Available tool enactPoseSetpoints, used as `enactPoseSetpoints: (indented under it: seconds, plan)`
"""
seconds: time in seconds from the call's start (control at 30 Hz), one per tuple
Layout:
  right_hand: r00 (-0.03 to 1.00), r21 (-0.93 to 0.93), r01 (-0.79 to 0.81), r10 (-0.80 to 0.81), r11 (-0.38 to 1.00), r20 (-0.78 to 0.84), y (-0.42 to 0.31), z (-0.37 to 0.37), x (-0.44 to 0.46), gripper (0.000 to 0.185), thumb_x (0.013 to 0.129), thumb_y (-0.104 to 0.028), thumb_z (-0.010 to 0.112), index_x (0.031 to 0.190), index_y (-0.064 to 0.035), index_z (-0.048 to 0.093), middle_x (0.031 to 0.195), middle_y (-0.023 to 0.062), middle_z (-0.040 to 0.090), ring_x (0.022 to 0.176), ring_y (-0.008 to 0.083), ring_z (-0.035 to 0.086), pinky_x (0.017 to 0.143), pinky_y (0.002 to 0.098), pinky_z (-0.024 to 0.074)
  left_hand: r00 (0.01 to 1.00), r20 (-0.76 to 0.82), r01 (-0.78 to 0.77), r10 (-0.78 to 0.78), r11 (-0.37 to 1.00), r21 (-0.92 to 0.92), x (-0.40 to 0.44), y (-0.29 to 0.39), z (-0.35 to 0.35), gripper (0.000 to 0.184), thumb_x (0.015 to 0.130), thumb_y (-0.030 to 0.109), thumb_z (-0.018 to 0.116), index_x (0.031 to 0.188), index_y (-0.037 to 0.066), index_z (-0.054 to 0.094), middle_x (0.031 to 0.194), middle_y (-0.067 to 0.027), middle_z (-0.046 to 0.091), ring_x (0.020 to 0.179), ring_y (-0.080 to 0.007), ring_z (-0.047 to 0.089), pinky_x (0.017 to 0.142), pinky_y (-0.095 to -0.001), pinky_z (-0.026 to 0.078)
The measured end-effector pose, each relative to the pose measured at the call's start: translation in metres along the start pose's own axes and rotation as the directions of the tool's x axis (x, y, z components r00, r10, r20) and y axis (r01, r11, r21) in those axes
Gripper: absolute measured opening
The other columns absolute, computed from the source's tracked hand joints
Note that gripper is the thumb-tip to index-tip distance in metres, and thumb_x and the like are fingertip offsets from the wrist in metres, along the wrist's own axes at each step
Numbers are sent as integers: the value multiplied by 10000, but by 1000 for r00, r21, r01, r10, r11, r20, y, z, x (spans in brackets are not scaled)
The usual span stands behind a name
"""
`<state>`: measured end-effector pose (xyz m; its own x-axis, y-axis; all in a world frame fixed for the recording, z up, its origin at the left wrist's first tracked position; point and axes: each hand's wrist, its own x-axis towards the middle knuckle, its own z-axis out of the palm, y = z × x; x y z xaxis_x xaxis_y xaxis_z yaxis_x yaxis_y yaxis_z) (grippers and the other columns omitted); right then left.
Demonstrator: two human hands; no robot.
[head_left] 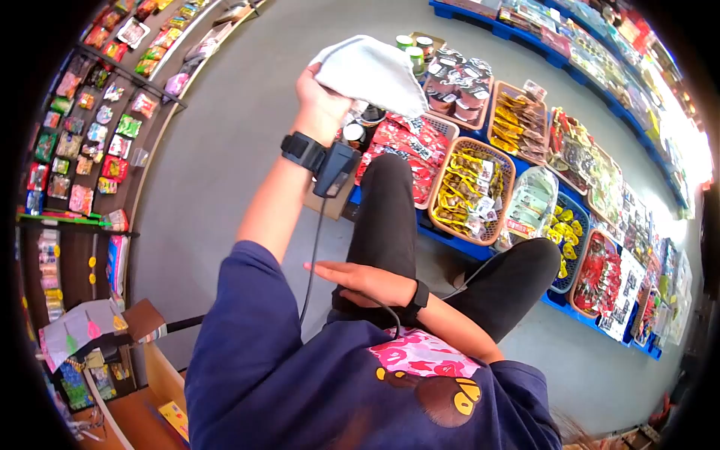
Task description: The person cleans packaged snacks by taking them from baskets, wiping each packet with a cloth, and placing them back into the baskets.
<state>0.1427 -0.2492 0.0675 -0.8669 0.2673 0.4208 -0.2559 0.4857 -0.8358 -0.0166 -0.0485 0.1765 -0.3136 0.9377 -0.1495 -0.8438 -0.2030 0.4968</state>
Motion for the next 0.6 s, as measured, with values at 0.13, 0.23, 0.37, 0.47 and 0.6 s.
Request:
enactPoseSetpoints:
  seconds: [0.13, 0.23, 0.37, 0.47, 0.6]
  plan:
    - [942, -333, -326, 272, 885, -198, -1, -89, -41, 552, 648, 38, 537, 1194, -12, 472, 1208, 198, 465, 1133, 347, 449, 951, 390, 389, 985, 109, 147, -135, 983, -110, -18, -82, -48, 470, 850, 214, 285, 1222, -32, 431, 1233, -185, 488, 1169, -332, 446, 1007, -482, 327]
    - [760, -214, -616, 501, 758, -414, -14, -168, -96, 496, 760, -36, 553, 1245, -102, 467, 1015, 135, 617, 897, 271, 602, 817, 355, 466, 941, 175, 323, -288, 920, -221, -2, -132, -124, 451, 862, 186, 285, 1239, -21, 423, 1260, -166, 474, 1186, -317, 433, 1017, -476, 312]
    - [667, -465, -658, 172, 592, -725, -34, -277, -156, 277, 841, -68, 517, 1109, -105, 573, 909, 69, 648, 801, 180, 624, 734, 298, 482, 898, 62, 440, -436, 887, -139, -19, -135, -139, 401, 849, 180, 356, 1183, -13, 464, 1185, -153, 534, 1122, -307, 495, 980, -448, 372]
    - [560, -519, -733, -44, 439, -827, -58, -323, -200, 244, 860, -48, 506, 1090, -69, 582, 915, 54, 646, 843, 133, 607, 752, 268, 467, 904, 20, 428, -428, 904, -3, -27, -134, -134, 417, 828, 162, 400, 1215, 8, 432, 1207, -135, 516, 1121, -301, 492, 978, -448, 367]
    - [612, -630, -751, -148, 198, -777, -126, -305, -218, 222, 858, -23, 511, 1058, -58, 602, 961, 60, 634, 853, 147, 605, 761, 263, 463, 909, 5, 414, -416, 907, 76, -31, -124, -130, 439, 828, 214, 440, 1229, 37, 435, 1222, -122, 507, 1135, -295, 477, 981, -453, 354]
